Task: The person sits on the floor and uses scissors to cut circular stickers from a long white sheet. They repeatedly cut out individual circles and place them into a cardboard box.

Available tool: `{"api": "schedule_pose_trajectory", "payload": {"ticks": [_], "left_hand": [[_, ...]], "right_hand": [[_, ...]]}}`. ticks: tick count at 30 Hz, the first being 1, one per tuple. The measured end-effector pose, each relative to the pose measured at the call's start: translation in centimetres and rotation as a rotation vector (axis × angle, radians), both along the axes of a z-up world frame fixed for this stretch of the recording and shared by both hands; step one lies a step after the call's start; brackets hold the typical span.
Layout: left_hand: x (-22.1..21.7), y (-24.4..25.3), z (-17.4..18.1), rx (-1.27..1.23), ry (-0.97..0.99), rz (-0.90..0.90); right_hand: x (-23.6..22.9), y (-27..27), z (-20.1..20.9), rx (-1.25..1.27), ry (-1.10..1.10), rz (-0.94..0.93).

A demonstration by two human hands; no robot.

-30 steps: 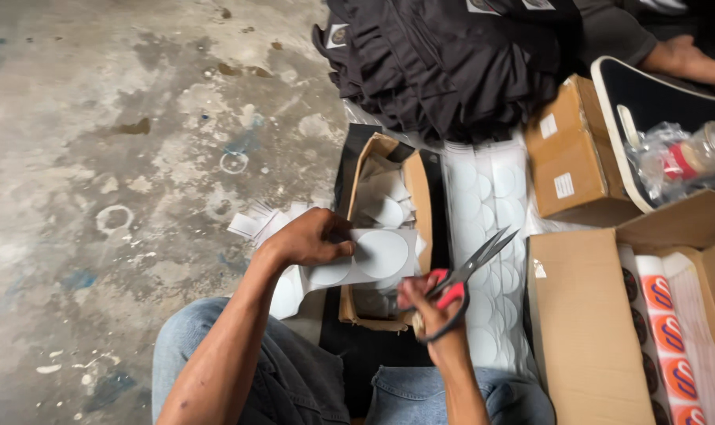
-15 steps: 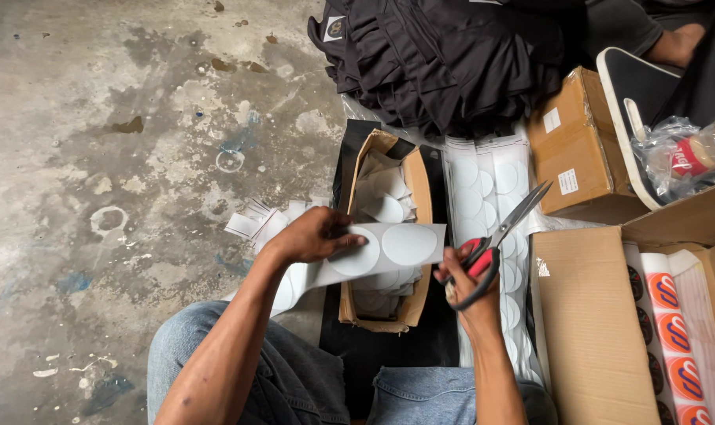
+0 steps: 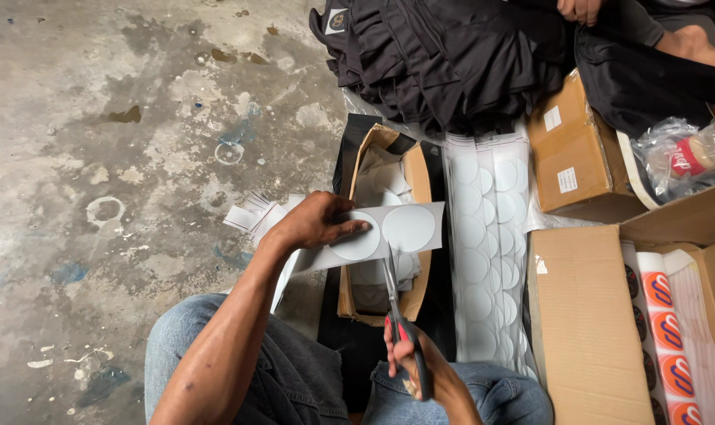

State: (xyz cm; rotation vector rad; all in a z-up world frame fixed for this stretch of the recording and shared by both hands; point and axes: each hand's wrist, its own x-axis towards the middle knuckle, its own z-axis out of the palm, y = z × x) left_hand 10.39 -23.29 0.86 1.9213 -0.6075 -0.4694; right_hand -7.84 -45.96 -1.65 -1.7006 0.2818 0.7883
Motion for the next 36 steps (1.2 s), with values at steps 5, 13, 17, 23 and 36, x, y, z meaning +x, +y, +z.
{"api": "schedule_pose_trajectory", "payload": {"ticks": [5,13,17,23,36], "left_hand": [[0.0,0.1,0.3,0.024,0.033,0.002],[0.2,0.2,-0.3,0.010,-0.033,-0.020],[0.0,0.1,0.2,0.023,0.051,0.001],[0.2,-0.1,-0.4,0.021,0.015,-0.005],[0.5,-0.1,-1.3,0.061,-0.037,-0.017]], "right_hand": [[1.5,1.8,2.6,0.029,0.161,-0.134],[1.8,1.9,2.6,0.079,0.185,-0.205],[1.9,2.2,3.2,0.016,0.203,-0.213],[1.8,1.7,3.2,0.073,0.132,-0.142],[1.6,2.3,3.3,-0.192,0.089,-0.111]]}}
